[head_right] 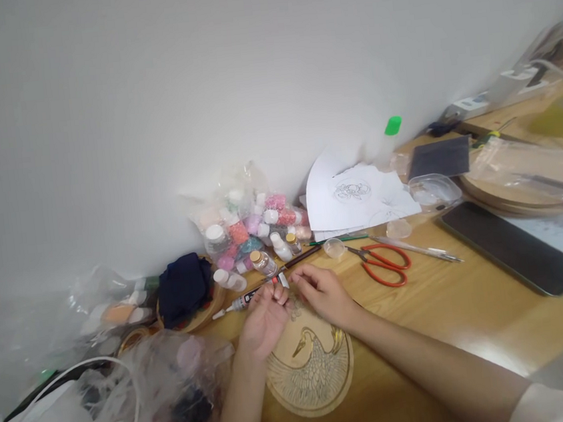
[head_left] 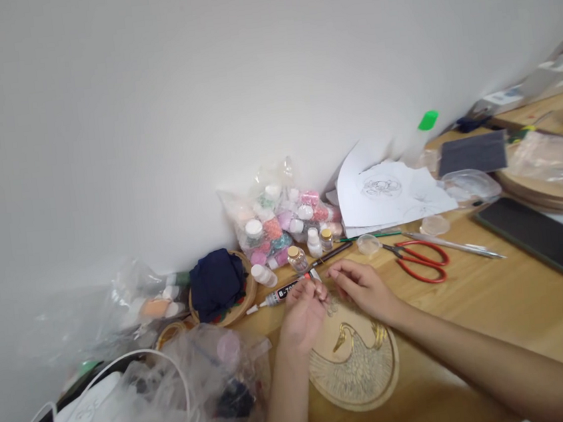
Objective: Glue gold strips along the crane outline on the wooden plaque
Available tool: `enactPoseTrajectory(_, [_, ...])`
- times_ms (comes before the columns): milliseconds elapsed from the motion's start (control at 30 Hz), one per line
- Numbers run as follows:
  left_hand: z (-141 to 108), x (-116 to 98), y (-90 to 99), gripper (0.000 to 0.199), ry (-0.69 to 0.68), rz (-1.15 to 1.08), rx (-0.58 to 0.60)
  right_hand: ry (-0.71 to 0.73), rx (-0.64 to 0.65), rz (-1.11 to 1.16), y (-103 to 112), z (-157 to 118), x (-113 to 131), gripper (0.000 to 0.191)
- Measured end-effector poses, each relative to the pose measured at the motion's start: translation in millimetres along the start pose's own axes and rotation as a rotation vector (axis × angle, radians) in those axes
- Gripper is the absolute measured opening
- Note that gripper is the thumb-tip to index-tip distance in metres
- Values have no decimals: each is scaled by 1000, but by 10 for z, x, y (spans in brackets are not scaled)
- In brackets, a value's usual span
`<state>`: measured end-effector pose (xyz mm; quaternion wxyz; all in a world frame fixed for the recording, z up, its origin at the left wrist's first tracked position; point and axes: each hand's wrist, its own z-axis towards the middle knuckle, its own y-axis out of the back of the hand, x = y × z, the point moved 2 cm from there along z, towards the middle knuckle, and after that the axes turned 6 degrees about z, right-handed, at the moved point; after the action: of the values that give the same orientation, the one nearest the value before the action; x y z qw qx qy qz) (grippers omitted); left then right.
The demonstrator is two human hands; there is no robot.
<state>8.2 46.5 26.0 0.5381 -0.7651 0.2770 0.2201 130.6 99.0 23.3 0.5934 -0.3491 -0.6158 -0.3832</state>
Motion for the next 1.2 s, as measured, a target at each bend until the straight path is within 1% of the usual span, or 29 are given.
enactPoseTrajectory(100, [1,3,7,30,-16,6,21,-4,9,-9,-3,0,-1,31])
enactPoseTrajectory(267, [6,1,21,19,8,-10,-27,30,9,-73,-2,0,33,31])
enactPoseTrajectory(400, [2,-2,23,14,15,-24,-32,46,2,-86,4,0,46,31])
enactPoseTrajectory(700, [0,-7,15,14,14,-39,-38,49,3,-97,-4,7,40,29])
enactPoseTrajectory(967, [-3,-14,2,19,4,-28,-7,28,10,-91,3,3,32,29])
enactPoseTrajectory(1200, [-6,-16,2,20,-4,-46,19,52,2,-98,-5,3,36,29])
